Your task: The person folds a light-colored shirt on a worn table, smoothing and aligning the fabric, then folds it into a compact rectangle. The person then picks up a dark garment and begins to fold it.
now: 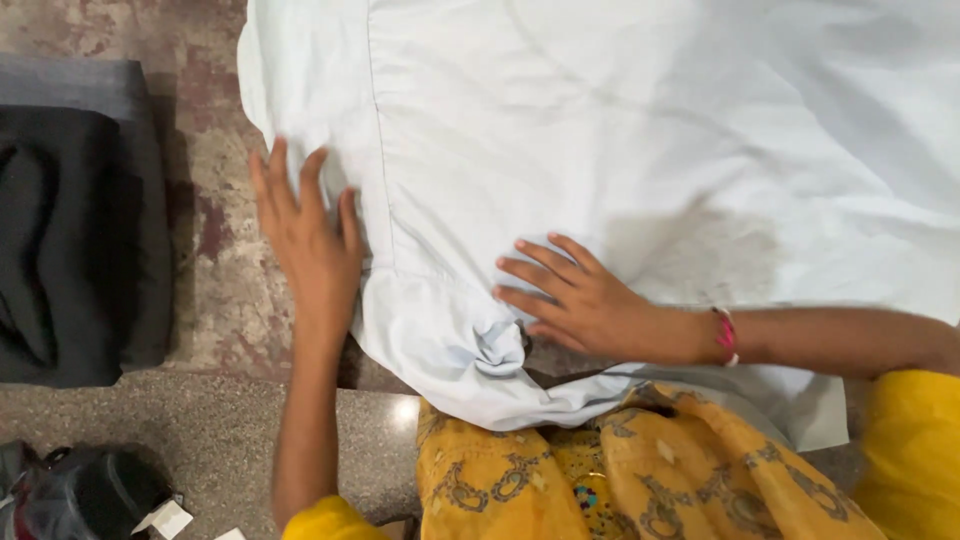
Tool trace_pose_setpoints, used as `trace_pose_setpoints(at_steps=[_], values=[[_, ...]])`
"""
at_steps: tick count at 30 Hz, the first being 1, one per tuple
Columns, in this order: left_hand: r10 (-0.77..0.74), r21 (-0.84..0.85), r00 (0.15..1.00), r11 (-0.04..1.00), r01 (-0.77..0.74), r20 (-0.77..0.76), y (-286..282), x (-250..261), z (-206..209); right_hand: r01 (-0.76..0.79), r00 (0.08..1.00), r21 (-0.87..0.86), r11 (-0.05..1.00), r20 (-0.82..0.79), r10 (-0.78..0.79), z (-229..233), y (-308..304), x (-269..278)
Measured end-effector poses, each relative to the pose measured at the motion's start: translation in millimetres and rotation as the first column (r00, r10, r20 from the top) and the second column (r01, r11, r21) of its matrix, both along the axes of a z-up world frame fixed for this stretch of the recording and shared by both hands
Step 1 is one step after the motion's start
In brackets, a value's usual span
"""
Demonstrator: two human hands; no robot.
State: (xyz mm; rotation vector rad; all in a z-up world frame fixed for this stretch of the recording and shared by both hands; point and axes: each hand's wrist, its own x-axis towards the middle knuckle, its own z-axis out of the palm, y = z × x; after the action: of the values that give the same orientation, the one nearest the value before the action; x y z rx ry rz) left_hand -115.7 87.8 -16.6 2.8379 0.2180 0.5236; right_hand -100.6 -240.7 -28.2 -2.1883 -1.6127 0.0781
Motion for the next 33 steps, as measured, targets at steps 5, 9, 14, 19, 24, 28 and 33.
trace_pose_setpoints(at_steps=[5,9,14,19,24,28,33], values=[[0.280,-0.185,0.929,0.927,-0.327,-0.242,-20,-48,11,0.081,0.988,0.069,0.994,0.128,-0.089,-5,-31,-27],[0.358,-0.280,0.909,0.869,-0.408,-0.213,-34,-58,4,0.180,0.977,-0.032,0.983,0.126,-0.174,-21,-51,-35],[0.388,-0.484,0.919,0.792,-0.373,-0.073,-31,-58,2,0.169,0.980,0.014,0.986,0.107,-0.169,-26,-58,-36],[0.455,-0.385,0.890,0.816,-0.432,-0.034,-17,-63,7,0.138,0.977,0.081,0.987,0.152,-0.149,-21,-46,-39],[0.416,-0.337,0.909,0.854,-0.396,-0.015,-17,-67,-6,0.278,0.950,-0.047,0.959,0.160,-0.268,-10,-65,-38],[0.465,-0.359,0.883,0.814,-0.456,-0.067,-14,-68,-16,0.407,0.894,0.034,0.913,0.189,-0.405,-1,-97,-45],[0.454,-0.268,0.890,0.854,-0.447,-0.037,-17,-67,-16,0.483,0.864,0.064,0.874,0.128,-0.487,-3,-119,-62]])
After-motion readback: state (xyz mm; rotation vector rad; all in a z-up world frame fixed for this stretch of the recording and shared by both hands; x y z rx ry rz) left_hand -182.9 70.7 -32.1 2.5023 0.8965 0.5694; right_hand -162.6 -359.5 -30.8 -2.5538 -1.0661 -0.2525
